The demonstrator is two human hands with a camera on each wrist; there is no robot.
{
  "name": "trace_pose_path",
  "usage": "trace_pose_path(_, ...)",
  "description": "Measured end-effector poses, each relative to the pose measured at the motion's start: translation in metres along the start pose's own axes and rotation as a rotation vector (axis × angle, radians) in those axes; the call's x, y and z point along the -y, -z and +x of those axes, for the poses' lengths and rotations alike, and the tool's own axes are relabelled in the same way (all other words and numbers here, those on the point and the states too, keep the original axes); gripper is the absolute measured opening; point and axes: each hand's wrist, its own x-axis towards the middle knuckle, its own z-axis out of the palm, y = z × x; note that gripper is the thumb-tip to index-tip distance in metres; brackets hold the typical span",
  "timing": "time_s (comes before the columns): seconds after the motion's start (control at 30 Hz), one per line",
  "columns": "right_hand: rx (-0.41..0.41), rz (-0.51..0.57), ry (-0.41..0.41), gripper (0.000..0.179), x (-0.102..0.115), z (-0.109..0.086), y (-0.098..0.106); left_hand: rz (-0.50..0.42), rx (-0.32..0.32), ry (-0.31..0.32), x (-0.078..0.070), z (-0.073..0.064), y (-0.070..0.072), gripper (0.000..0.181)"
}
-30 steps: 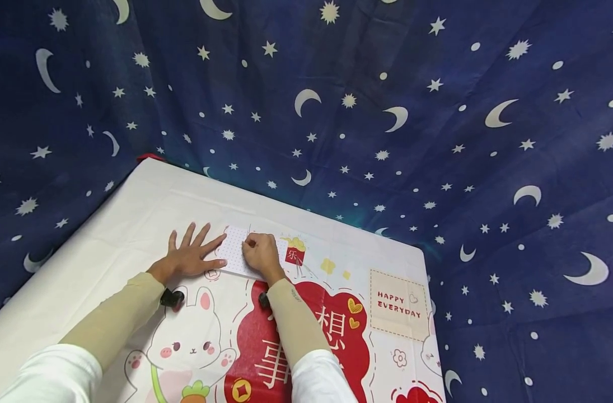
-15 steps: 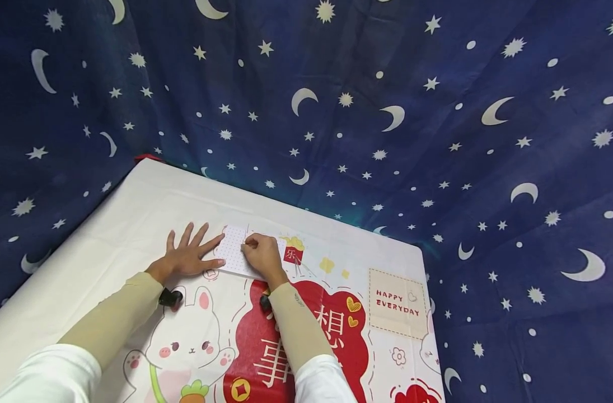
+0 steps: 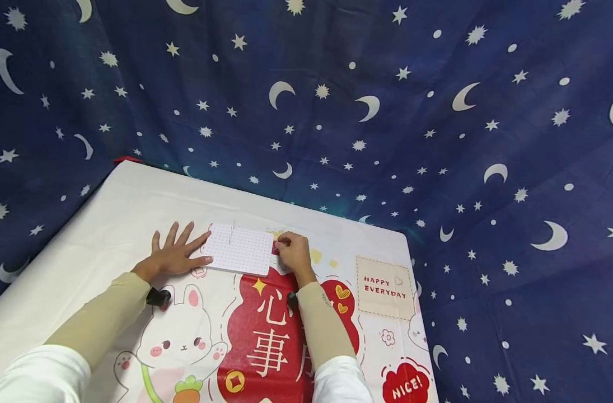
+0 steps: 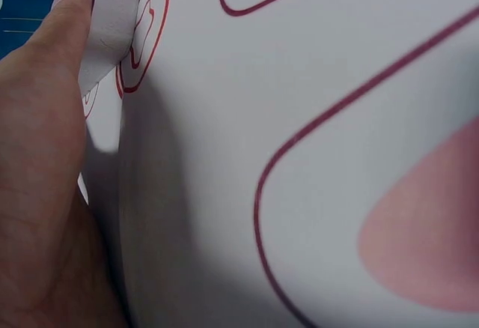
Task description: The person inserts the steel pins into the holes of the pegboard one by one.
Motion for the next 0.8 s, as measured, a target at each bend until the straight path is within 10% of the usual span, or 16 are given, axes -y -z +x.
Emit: trace_pose_path(0.8, 0.169, -0.296, -0.209, 0.017, -0.041, -0.004, 0.026, 0.015, 0.007, -0.012, 0.004, 0.005, -0.006, 0.092)
